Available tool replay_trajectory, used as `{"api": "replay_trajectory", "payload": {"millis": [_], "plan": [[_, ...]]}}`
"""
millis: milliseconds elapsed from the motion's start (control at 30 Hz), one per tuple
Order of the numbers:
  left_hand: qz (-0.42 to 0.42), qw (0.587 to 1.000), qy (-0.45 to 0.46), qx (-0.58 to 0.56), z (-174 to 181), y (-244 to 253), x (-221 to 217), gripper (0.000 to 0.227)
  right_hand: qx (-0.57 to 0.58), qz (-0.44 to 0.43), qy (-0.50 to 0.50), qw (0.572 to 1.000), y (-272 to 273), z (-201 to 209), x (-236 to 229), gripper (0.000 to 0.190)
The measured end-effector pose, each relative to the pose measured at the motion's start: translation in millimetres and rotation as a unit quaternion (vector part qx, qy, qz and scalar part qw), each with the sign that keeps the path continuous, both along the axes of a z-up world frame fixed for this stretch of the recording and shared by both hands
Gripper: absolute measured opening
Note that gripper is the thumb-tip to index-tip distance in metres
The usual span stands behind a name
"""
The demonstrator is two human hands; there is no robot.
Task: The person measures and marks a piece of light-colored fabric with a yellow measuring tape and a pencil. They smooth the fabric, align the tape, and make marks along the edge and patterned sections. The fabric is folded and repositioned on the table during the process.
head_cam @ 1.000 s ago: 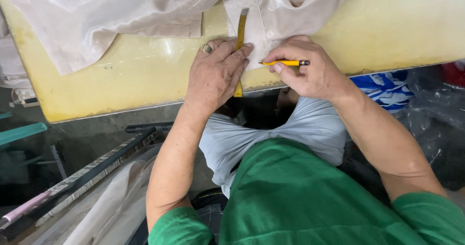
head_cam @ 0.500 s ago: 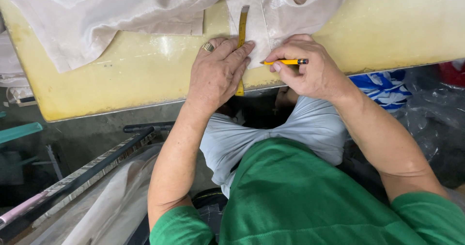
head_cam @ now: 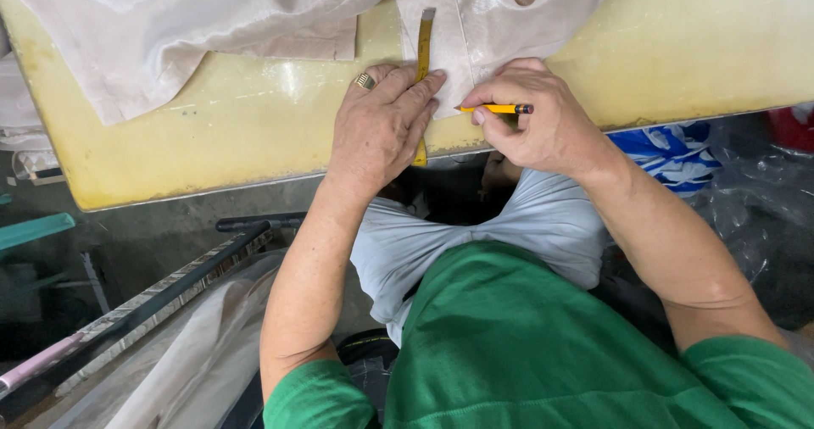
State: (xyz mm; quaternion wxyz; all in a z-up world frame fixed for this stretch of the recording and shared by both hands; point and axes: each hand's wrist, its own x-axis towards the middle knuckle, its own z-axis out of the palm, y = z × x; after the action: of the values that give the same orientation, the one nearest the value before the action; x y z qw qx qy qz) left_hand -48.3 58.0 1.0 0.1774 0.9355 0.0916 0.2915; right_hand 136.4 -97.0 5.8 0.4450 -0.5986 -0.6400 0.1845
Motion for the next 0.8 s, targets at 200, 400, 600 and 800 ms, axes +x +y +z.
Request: {"api": "replay_trajectory", "payload": {"millis": [200,400,600,800], "plan": [[0.006,1.000,-0.001,-0.002,2,-1,0,0.022,0.011,-0.017,-0.047,0.999,1,-5,-1,0.007],[-0.054,0.994,0.055,-0.077,5,-9,-6,0.045,-0.065,-0.032,0.154,0.985,-12,26,-1,0.036],[-0.027,0.996,0.060,-0.062,-9,-28,4,0.055,0.015,0.018,0.061,0.998,-8,25,-1,0.025],[0.029,0.996,0.077,0.025,-5,-26,14,0.034,0.075,0.020,-0.094,0.993,-12,9,-3,0.020]]}}
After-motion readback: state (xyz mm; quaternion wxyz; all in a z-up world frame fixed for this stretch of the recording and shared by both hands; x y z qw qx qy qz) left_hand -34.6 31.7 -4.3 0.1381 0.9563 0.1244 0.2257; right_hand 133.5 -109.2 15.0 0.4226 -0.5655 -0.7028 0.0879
